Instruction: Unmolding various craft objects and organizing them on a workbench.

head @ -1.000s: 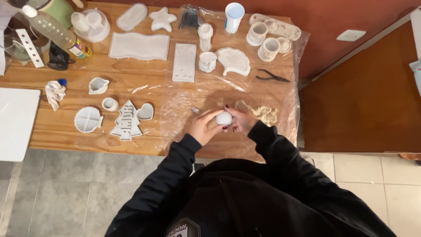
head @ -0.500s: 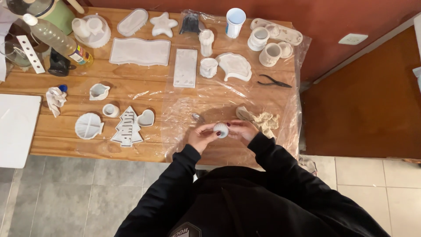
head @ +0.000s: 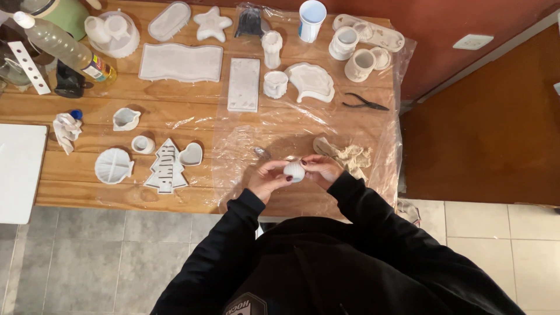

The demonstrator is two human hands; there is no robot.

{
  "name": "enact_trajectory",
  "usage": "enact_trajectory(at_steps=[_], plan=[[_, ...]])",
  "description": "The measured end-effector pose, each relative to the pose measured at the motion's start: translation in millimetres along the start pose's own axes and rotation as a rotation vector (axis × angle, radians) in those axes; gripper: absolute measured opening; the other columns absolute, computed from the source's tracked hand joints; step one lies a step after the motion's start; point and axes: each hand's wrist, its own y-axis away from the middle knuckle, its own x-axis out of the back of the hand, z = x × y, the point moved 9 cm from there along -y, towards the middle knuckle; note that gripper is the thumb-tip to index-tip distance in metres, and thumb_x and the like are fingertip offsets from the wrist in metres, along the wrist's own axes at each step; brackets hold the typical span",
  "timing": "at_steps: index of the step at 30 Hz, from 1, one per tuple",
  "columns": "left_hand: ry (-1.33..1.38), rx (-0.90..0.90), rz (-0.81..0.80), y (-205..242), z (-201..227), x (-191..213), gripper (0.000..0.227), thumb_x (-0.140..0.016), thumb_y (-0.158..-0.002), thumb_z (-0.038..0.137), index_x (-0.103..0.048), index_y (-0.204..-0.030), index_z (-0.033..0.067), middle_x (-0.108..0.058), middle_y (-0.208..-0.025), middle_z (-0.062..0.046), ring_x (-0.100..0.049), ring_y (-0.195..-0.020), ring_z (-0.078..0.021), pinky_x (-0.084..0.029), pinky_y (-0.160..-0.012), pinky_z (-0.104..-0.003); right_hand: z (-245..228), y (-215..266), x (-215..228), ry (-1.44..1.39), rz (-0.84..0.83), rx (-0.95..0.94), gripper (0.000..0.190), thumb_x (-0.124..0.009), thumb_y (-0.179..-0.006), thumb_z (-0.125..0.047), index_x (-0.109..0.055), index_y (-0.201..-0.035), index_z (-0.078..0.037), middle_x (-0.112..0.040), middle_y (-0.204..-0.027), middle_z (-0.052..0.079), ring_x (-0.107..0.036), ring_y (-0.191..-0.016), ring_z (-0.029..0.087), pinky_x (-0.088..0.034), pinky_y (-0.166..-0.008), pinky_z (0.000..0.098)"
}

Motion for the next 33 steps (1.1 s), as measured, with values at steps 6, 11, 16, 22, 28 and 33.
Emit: enact_trajectory(at_steps=[6,11,16,22,28,33], plan=[[0.154,-0.017,0.007,1.9,5.9,1.6,0.027,-0.063,-0.097,-0.003,-0.070,-0.123,0.0005,-0.071,-0.123,-0.012,-0.069,-0.113,-0.0226,-0.060,-0.097,-0.041,-25.2,17.5,-38.2,0.065,0.003,0.095,0.010,-0.068,-0.095,0.000,-0.072,-0.103,-0.003,-0.069,-0.108,0.005,-0.066,-0.100,0.019,-0.050,-0.090,0.0350],[0.195,-0.041,-0.035,6.4,24.5,-11.8,0.020,-0.064,-0.098,-0.002,-0.072,-0.117,-0.0025,-0.071,-0.124,-0.017,-0.071,-0.113,-0.0248,-0.057,-0.100,-0.042,-49.7,32.7,-75.2,0.185,-0.088,0.213,0.008,-0.071,-0.092,0.001,-0.071,-0.100,-0.003,-0.063,-0.112,0.003,-0.062,-0.105,0.016,-0.047,-0.093,0.0317],[-0.208,-0.478,-0.006,39.8,115.4,-63.5,0.006,-0.071,-0.098,-0.003,-0.071,-0.103,-0.0009,-0.066,-0.115,-0.010,-0.060,-0.131,-0.0248,-0.046,-0.112,-0.038,-78.6,56.9,-120.1,0.489,-0.161,0.342,0.007,-0.072,-0.099,-0.006,-0.067,-0.095,-0.001,-0.054,-0.112,0.004,-0.053,-0.104,0.015,-0.043,-0.094,0.0303],[-1.050,-0.762,0.137,78.6,196.2,-121.4,0.015,-0.067,-0.094,-0.002,-0.060,-0.105,0.0044,-0.054,-0.122,-0.012,-0.050,-0.119,-0.0304,-0.042,-0.106,-0.040,-135.7,99.9,-208.2,1.231,-0.140,0.684,0.011,-0.065,-0.099,-0.011,-0.057,-0.099,-0.004,-0.051,-0.109,0.008,-0.052,-0.100,0.021,-0.044,-0.091,0.0319],[-1.543,-0.769,-0.172,95.2,213.6,-161.2,0.018,-0.071,-0.083,0.007,-0.062,-0.100,0.0087,-0.056,-0.117,-0.011,-0.050,-0.117,-0.0322,-0.035,-0.094,-0.043,-161.0,131.2,-265.9,1.533,-0.436,0.773,0.013,-0.070,-0.091,-0.011,-0.059,-0.091,-0.004,-0.050,-0.103,0.013,-0.050,-0.099,0.032,-0.044,-0.087,0.0412],[-1.568,-0.658,-0.517,133.8,221.9,-201.3,0.016,-0.069,-0.087,0.006,-0.062,-0.100,0.0087,-0.057,-0.116,-0.008,-0.051,-0.110,-0.0280,-0.039,-0.092,-0.041,-170.1,167.7,-294.9,1.570,-0.669,0.735,0.012,-0.073,-0.089,-0.014,-0.065,-0.093,-0.005,-0.052,-0.101,0.012,-0.051,-0.100,0.033,-0.045,-0.086,0.0434]])
